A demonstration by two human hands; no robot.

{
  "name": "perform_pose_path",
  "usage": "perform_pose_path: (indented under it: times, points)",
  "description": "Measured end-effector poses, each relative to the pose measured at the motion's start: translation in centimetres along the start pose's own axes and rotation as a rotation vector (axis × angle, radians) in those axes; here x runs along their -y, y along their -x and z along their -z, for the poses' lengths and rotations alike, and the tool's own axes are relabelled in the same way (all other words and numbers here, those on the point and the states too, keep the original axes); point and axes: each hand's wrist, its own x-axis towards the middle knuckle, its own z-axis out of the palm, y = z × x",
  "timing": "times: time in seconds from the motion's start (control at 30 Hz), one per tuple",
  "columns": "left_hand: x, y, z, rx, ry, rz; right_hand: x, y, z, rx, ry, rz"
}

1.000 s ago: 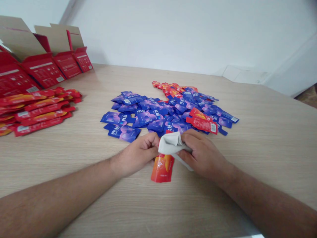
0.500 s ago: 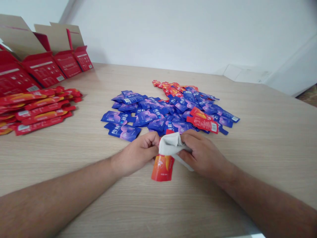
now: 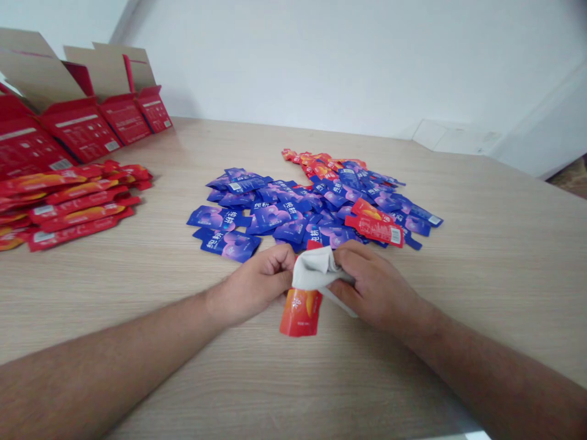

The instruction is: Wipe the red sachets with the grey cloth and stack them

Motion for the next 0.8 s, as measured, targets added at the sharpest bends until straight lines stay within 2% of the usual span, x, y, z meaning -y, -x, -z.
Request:
perform_pose_path:
  times: [0.1, 0.27, 0.43, 0.6, 0.73, 0.8]
  points:
    - [-0.02, -0.05, 0.06, -0.001, -0.039, -0.002, 0.19, 0.08, -0.01, 0.053, -0.028, 0.036]
    - [0.1, -0.15, 0.06, 0.001, 0.018, 0.022, 0.08, 0.01, 0.02, -0.028, 0.029, -0.05]
    - [-0.08, -0.05, -0.12, -0.011, -0.007, 0.006, 0.24, 0.03, 0.06, 0.08, -0.046, 0.048]
    - [-0.27, 0.02, -0.34, -0.021, 0.046, 0.032, 0.05, -0.01, 0.07, -0.012, 0.023, -0.05]
    - [-0.22, 0.03, -0.33, -0.032, 0.026, 0.011, 0.62, 0.21, -0.08, 0.142, -0.078, 0.112]
    - [-0.2, 0.0, -0.34, -0.034, 0.044, 0.003, 0.73, 0.27, -0.05, 0.166, -0.083, 0.136]
